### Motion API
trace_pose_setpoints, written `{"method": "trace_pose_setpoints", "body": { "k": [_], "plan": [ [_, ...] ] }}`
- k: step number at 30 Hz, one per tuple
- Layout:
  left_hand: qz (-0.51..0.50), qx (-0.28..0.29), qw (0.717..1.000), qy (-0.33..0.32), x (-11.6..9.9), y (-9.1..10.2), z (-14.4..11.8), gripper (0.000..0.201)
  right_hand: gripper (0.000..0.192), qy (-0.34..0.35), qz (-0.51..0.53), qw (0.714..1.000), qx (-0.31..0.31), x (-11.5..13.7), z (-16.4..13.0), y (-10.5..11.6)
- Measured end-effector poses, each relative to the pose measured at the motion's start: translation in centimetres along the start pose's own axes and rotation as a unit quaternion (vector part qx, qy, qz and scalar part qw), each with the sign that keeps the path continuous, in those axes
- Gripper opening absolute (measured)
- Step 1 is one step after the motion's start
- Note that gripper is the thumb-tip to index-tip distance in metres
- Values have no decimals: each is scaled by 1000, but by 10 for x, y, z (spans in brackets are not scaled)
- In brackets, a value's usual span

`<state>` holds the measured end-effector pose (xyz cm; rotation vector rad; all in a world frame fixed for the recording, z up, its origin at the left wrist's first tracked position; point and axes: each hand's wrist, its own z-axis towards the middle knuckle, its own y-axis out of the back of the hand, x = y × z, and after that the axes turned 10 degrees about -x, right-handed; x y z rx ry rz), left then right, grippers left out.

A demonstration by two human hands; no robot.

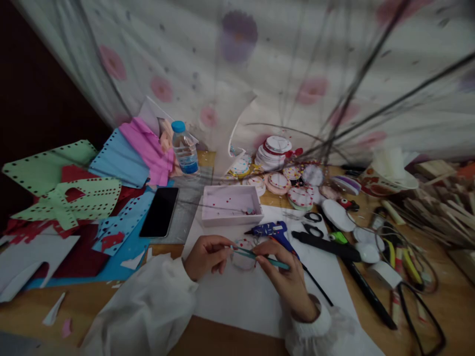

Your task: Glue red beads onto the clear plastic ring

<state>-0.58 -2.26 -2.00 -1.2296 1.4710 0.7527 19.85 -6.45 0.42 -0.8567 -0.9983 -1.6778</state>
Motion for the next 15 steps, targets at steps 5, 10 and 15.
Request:
{"method": "trace_pose_setpoints", "body": {
  "k": [5,10,15],
  "plan": [
    [-10,1,1000,3,3,0,1,31,6,10,-2,1000,-6,-1,-1,1],
    [-6,1,1000,6,2,0,0,32,12,-18,-9,997,-74,-6,-8,0],
    [9,7,1000,8,-4,-1,1,31,8,-7,-25,995,-94,-7,-8,0]
  ]
}}
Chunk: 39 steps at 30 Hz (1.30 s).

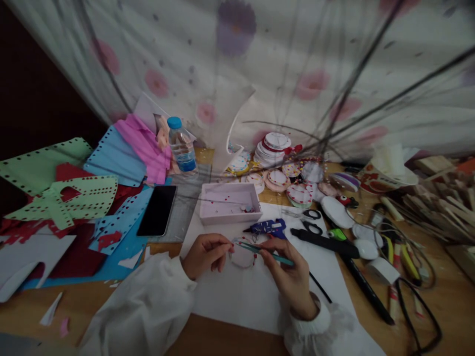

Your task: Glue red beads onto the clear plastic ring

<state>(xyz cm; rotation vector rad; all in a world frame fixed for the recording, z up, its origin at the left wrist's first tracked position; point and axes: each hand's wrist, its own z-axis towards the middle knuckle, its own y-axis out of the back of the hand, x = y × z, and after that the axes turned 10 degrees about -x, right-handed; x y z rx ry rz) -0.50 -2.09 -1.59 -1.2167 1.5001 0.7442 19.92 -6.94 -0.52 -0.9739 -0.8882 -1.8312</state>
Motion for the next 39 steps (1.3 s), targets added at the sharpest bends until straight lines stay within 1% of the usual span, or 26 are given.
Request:
{"method": "trace_pose_setpoints", "body": {
  "k": [4,8,20,27,31,36,39],
  "plan": [
    [5,6,1000,-14,0,1,1,33,7,20,-13,1000,-1,4,4,0],
    [-6,3,1000,-28,4,2,2,35,6,14,-14,1000,-17,4,4,0],
    [-5,-9,1000,-18,5,1,3,31,4,-22,0,1000,-20,1,3,-1],
    [-6,-18,1000,-17,5,0,2,35,1,-18,-7,999,-26,2,3,-1],
    [-1,-13,1000,-18,6,1,2,38,2,-3,-20,1000,-20,3,3,1],
    [14,-19,999,-23,5,1,2,40,3,-25,-9,1000,-9,2,1,1],
    [16,-21,999,-27,4,0,2,41,3,-20,-2,1000,-6,3,1,0]
  ]
}}
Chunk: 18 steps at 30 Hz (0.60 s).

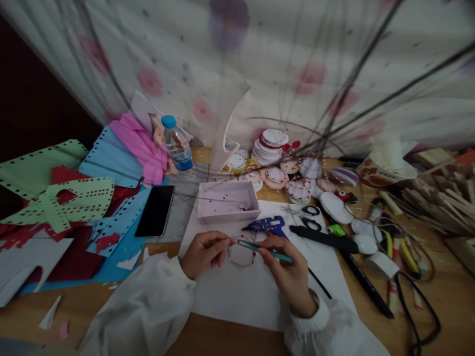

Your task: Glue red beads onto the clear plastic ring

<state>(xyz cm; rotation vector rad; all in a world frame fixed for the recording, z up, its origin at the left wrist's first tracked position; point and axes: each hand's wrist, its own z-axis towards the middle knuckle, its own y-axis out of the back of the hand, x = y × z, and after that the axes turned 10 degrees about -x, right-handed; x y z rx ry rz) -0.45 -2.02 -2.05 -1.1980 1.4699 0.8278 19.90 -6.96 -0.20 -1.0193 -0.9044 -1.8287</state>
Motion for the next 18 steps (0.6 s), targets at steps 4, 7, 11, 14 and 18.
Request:
{"method": "trace_pose_setpoints", "body": {
  "k": [4,7,11,14,18],
  "plan": [
    [-3,4,1000,-4,1,0,0,39,2,8,1,1000,-3,1,0,0],
    [-2,9,1000,0,2,1,1,39,3,6,-2,1000,-4,1,1,-1],
    [-1,4,1000,0,-1,1,2,42,5,1,-6,1000,-6,1,1,-1],
    [0,-2,1000,9,-4,1,2,42,5,0,-7,1000,-4,1,1,-1],
    [-10,-15,1000,16,-4,1,2,41,4,-1,-5,1000,-7,1,0,-1]
  ]
}}
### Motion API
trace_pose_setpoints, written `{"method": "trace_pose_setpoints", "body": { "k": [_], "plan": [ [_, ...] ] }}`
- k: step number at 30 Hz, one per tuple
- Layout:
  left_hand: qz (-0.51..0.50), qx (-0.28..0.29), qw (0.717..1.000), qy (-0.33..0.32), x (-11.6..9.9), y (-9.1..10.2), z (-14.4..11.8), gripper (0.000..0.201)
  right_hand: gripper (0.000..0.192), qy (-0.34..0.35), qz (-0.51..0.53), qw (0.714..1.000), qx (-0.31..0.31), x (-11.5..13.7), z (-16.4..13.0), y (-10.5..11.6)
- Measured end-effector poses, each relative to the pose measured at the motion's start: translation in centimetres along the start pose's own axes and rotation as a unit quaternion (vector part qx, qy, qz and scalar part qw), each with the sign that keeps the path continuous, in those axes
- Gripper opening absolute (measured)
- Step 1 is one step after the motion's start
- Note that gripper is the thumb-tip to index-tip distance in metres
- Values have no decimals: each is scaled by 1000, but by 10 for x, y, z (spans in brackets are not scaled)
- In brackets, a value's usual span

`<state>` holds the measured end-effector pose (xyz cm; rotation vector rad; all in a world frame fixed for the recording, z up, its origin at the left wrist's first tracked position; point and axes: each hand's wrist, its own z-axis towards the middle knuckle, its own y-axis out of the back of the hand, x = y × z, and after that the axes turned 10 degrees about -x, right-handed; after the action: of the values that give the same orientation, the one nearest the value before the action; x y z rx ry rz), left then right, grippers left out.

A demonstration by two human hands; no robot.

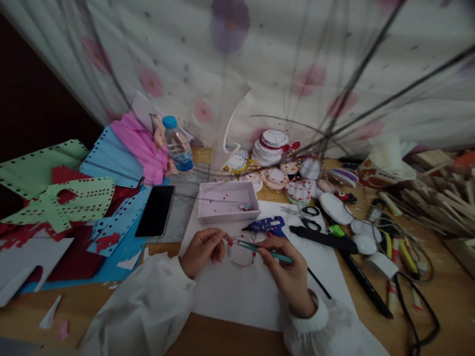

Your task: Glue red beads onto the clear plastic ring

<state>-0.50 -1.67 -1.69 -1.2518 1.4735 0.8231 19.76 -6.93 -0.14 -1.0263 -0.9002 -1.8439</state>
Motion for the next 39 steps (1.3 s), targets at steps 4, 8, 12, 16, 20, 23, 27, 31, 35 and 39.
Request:
{"method": "trace_pose_setpoints", "body": {
  "k": [4,8,12,16,20,23,27,31,35,39],
  "plan": [
    [-39,1,999,7,3,3,0,37,4,1,-1,1000,-2,1,0,-1],
    [-38,7,999,3,0,3,0,27,4,-1,0,1000,2,2,0,-1],
    [-12,-1,1000,5,-4,0,-1,27,4,-3,2,1000,2,0,-1,-1],
    [2,1,1000,7,-3,-1,-2,27,4,13,-11,1000,4,-1,-2,-2],
    [7,22,1000,11,1,-1,-1,28,2,71,-16,997,36,3,-1,-1],
    [7,32,999,14,2,-1,-1,27,4,122,-11,991,59,5,0,0],
    [9,28,999,13,0,-1,-2,27,9,160,-33,984,72,3,-1,-1],
    [19,20,999,19,-2,-2,-3,28,13,188,-42,978,81,1,-1,-1],
    [13,24,999,21,-1,-2,-3,27,13,201,-44,975,87,1,-1,-1],
    [11,29,999,19,0,-2,-2,27,15,208,-34,973,90,2,-1,-1]
  ]
}}
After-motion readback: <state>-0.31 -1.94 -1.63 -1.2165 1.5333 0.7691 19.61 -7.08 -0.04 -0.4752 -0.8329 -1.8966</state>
